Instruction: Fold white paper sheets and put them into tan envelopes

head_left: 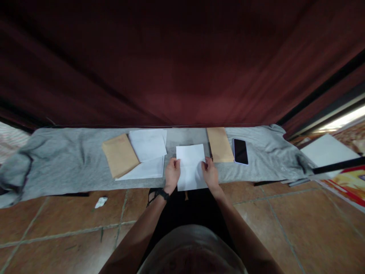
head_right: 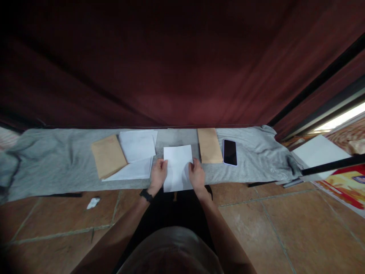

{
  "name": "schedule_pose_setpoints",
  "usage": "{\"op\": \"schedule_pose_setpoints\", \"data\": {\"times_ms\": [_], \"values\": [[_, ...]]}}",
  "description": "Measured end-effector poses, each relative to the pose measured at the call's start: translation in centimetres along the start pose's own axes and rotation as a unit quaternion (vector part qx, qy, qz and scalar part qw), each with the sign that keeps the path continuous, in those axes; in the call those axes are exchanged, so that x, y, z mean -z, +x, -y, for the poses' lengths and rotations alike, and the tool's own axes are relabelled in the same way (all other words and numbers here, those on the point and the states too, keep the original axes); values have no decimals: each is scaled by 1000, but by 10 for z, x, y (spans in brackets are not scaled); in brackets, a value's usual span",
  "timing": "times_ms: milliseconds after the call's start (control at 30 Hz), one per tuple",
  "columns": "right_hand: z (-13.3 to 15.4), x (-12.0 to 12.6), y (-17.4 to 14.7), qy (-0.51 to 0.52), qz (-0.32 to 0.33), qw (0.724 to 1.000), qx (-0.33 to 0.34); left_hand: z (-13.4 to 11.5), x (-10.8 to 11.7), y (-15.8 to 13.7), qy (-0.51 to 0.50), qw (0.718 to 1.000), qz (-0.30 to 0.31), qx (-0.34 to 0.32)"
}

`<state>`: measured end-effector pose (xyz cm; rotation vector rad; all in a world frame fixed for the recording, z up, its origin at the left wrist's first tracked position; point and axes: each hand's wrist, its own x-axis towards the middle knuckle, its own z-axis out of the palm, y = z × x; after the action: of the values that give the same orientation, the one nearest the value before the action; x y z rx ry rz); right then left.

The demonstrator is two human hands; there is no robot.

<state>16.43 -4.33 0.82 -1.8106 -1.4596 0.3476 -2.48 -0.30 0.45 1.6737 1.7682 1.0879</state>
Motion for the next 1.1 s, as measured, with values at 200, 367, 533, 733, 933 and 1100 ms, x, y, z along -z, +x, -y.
{"op": "schedule_pose_setpoints", "data": {"times_ms": [200,367,533,733,933,1100], "values": [[16,-19,-5,-143,24,979,146,-7,-6,-2,125,992,25,10],[26,-49,-15,-174,92,962,188,-9,-9,0,191,980,50,7],[23,-59,-17,-191,89,959,188,-5,-10,2,230,971,64,-9],[12,-45,-12,-206,71,960,176,-8,-9,0,238,969,68,1],[-7,-27,-12,-228,49,957,175,-23,-3,0,293,950,102,33],[-18,-16,-18,-235,35,957,167,-35,3,1,333,933,129,47]]}}
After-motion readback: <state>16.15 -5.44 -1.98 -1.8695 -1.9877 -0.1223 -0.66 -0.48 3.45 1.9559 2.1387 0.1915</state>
